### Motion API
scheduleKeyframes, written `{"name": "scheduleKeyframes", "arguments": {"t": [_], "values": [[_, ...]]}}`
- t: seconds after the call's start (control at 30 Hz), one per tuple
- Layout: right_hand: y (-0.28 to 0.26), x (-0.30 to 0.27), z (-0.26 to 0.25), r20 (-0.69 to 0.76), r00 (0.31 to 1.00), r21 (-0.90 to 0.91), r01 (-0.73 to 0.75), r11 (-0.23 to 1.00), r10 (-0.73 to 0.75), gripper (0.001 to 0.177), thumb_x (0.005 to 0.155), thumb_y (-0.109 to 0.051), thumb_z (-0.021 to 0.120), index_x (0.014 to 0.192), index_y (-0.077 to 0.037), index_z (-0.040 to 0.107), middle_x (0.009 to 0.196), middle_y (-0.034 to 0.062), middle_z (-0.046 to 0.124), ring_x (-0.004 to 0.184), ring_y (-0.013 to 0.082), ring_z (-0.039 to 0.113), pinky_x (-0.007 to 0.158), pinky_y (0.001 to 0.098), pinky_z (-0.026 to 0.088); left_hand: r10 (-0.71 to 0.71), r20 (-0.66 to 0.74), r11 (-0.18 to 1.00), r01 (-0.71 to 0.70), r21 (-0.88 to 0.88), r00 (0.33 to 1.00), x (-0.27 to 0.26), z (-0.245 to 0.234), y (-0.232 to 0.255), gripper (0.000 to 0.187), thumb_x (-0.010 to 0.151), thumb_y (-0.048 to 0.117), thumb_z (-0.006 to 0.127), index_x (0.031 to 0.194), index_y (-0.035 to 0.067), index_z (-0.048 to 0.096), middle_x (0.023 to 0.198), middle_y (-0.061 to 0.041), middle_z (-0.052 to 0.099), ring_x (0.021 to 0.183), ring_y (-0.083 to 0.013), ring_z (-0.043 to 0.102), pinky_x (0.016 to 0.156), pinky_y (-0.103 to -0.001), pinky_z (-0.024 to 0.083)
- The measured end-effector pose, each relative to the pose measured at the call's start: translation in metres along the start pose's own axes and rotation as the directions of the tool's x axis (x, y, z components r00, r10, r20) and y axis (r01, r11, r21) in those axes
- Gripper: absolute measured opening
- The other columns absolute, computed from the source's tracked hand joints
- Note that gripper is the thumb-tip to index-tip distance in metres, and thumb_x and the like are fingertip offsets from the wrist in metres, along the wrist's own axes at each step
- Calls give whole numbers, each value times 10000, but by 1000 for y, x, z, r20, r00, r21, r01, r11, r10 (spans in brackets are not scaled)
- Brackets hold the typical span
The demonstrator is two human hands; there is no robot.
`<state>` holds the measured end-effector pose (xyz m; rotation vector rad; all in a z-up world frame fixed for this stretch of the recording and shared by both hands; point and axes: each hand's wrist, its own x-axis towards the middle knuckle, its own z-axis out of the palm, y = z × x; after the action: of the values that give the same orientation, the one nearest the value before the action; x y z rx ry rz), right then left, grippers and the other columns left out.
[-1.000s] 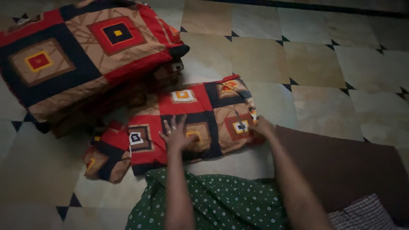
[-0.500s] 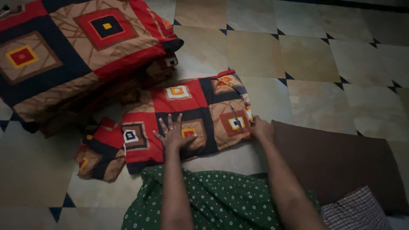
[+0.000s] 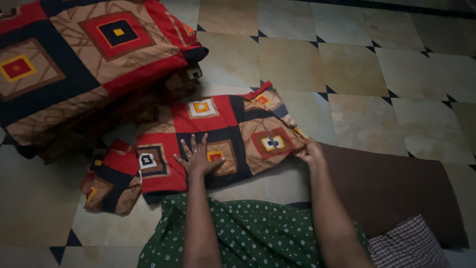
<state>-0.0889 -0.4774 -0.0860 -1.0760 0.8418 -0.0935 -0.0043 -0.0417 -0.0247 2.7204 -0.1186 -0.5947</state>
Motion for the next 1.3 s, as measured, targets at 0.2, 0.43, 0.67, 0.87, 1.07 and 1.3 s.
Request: {"name": "scheduleKeyframes", "arguments": {"t": [0.2,0.43,0.67,0.87,1.07,1.3], "values": [[-6,-6,-8,178,953,142,-271,952,245,585,999,-536,474,1272,-38,610,1170,144,732,1043,264,716,897,438,602,5,-9,1000,-5,-3,1000,-1,-2,0,1312,552,829,771,1611,477,81,1739,39,-137,1543,-345,-286,1114,-808,-80],[-11,-11,-25,117,986,263,80,961,-115,495,956,-344,635,1314,-3,607,1239,192,703,1087,326,705,932,454,582,-11,17,1000,11,1,1000,-1,-5,2,1308,559,820,786,1608,475,84,1737,30,-124,1558,-345,-261,1121,-800,-79],[12,7,20,-44,844,-810,283,514,-535,647,909,-413,670,1420,-47,519,1369,236,625,1201,424,620,985,482,507,-7,-1,1000,7,-5,1000,-7,-9,5,1296,574,779,805,1610,478,86,1740,13,-119,1563,-343,-236,1134,-786,-75],[21,20,65,106,955,-686,273,674,-278,1095,821,-529,782,1605,-71,171,1458,257,500,1301,330,563,1044,403,486,-5,64,998,1,63,998,-11,-17,11,1353,560,699,878,1621,415,89,1740,-19,-90,1568,-361,-204,1140,-792,-31],[21,5,76,383,888,-323,386,864,-254,870,704,-125,927,1457,84,545,1257,109,659,1176,237,642,1004,356,516,-23,83,994,15,105,996,-11,-34,20,1193,591,595,898,1585,353,284,1704,-57,157,1573,-382,57,1152,-775,106],[-30,-39,87,641,754,-266,391,881,-141,1105,590,58,849,1574,-119,378,1030,51,672,1024,173,657,928,298,516,-106,-252,973,49,-225,962,0,-28,21,828,817,668,745,1471,210,524,1507,-134,497,1435,-415,399,1111,-720,286]]}}
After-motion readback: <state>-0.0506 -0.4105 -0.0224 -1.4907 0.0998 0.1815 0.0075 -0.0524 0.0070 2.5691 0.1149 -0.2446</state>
